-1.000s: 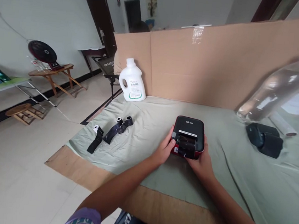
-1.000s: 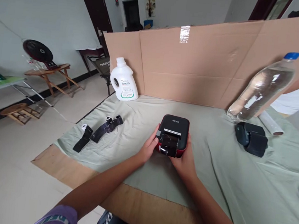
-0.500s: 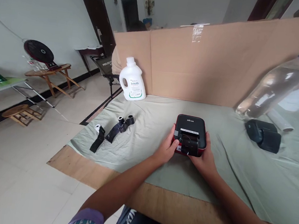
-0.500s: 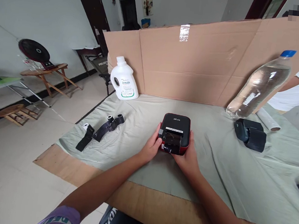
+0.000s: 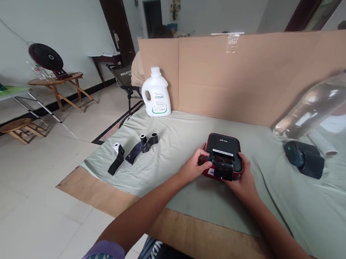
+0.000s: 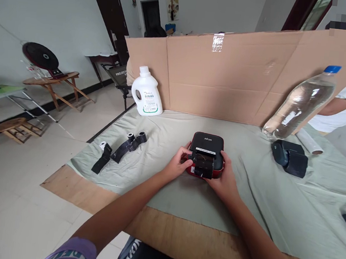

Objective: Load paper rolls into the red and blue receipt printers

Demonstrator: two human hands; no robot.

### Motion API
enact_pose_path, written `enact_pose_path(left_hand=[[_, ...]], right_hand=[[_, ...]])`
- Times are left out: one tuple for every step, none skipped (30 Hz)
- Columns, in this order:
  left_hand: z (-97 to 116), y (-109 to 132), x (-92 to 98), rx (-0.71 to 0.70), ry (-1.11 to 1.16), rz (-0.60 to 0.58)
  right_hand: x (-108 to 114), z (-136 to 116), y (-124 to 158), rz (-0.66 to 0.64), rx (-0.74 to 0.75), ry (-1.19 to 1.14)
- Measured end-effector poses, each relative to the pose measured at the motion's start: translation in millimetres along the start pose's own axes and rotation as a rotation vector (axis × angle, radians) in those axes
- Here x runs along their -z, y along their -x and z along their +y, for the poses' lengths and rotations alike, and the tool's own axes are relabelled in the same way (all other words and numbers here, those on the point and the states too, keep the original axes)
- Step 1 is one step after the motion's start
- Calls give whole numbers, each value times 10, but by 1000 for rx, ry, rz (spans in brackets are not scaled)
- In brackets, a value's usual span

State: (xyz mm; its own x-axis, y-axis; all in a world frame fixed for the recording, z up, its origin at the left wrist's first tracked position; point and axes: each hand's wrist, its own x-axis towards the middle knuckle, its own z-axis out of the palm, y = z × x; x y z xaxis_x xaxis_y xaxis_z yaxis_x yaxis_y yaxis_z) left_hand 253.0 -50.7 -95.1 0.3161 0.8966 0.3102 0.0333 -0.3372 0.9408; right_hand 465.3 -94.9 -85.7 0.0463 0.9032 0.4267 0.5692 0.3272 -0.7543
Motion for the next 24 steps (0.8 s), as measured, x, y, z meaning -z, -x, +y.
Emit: enact_pose_path(left_hand=[[4,-9,16,24,-22,-10],[13,-11,29,43,-46,-14],[26,-5,38,55,-70,-13],[43,7,44,53,-92,-9],[61,22,47,35,-109,-1],[79,39,49,1,-122,11],[96,55,50,-47,-130,23],[110,67,52,-102,-135,33],[119,76,55,-154,-140,44],[123,79,59,-197,-147,57],[123,77,63,-229,-157,71],[119,73,67,-251,-170,83],[113,66,70,-266,-182,95],[107,60,73,-278,-194,104],[101,54,75,-289,-204,108],[97,49,76,-298,-212,109],[95,47,76,-306,-219,109],[96,46,76,-312,-224,110],[100,47,77,-317,-228,111],[105,49,77,-322,-231,112],[111,50,79,-324,-232,112],[117,52,80,-324,-233,111],[123,52,82,-322,-232,109],[127,52,83,-317,-233,107]], right_hand=[[3,-7,-8,-1,-4,10],[1,-13,-14,1,-1,14],[-3,-18,-20,6,8,13],[-7,-20,-24,10,23,8],[-6,-19,-30,10,43,1],[1,-13,-37,8,65,-4],[19,-4,-48,-2,83,-7],[49,9,-66,-19,96,-10],[89,25,-92,-41,103,-18],[136,41,-130,-67,103,-28],[188,58,-180,-88,95,-38],[239,74,-243,-99,80,-47],[285,86,-318,-99,57,-58],[323,94,-399,-88,28,-72],[351,95,-483,-73,-7,-89],[370,88,-563,-58,-44,-111],[381,71,-633,-45,-79,-133],[386,44,-688,-36,-111,-148],[387,8,-726,-21,-134,-141],[385,-35,-748,10,-142,-105],[380,-82,-757,54,-135,-44],[371,-131,-759,95,-118,34],[358,-181,-763,115,-96,118],[338,-230,-773,101,-71,195]])
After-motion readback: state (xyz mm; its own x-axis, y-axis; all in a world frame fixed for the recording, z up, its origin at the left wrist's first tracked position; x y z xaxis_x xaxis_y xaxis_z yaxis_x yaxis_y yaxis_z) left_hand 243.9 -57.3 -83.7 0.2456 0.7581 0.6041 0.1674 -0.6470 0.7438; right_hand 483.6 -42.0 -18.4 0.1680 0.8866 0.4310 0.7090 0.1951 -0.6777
